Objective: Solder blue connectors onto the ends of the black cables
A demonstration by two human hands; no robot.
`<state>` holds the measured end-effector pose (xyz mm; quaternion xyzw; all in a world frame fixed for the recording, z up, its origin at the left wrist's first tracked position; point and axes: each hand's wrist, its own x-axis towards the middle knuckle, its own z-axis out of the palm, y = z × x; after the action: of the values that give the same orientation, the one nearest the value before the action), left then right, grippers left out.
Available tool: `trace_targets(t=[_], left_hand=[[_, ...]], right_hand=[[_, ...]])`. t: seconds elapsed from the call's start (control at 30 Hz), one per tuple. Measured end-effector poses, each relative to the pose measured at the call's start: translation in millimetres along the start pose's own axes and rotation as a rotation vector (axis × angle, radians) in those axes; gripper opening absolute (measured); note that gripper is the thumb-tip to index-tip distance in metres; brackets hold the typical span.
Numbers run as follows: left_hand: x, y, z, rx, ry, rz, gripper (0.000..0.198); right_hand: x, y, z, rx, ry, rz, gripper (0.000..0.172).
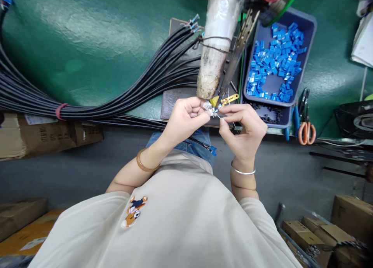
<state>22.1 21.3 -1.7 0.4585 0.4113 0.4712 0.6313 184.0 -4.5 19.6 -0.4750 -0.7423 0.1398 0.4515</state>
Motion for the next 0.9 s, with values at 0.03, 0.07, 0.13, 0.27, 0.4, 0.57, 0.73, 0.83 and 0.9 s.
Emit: trace_targets(t=[0.03, 0.07, 0.13, 0.27, 0.4, 0.57, 0.73, 0.83, 0.9], left_hand=[[0.1, -0.3, -0.1, -0.003, -0.009, -0.008, 0.009], [0.2, -0.5, -0.2, -0.006, -0.017, -0.016, 0.01], [0.1, -0.5, 0.2, -0.006, -0.024, -0.028, 0.01], [-0.7, -0.1, 1.9, 0.022, 0.005, -0.016, 0.007], [-1.3, -0.9, 2.7, 0.012, 0.001, 0.004, 0.007], [-1.5, -2.0, 2.4, 0.034, 0.002, 0.042, 0.015], [-1.3, -0.1, 3.4, 0.051, 0.007, 0.065, 0.017], [-0.9, 1.1, 4.0, 0.041, 0.012, 0.065, 0.018], [-0.6, 0.8, 3.8, 0.038, 0.008, 0.063, 0.017]], right_hand=[[-0.1, 0.4, -0.2, 0.005, -0.008, -0.001, 0.013], [-0.3, 0.7, -0.4, 0.01, -0.016, -0.002, 0.013], [-0.9, 1.1, -0.9, 0.017, -0.025, 0.001, 0.013], [-2.1, 0.7, -1.0, 0.015, -0.015, 0.01, 0.013], [-1.7, 0.3, -0.2, 0.006, -0.001, 0.006, 0.013], [0.5, -0.1, -0.1, -0.021, 0.009, -0.002, 0.013], [1.6, -2.0, -0.5, -0.014, 0.019, 0.004, 0.014], [1.7, -3.0, -0.4, -0.009, 0.024, 0.005, 0.014], [1.4, -3.1, -0.5, -0.002, 0.019, 0.004, 0.014]])
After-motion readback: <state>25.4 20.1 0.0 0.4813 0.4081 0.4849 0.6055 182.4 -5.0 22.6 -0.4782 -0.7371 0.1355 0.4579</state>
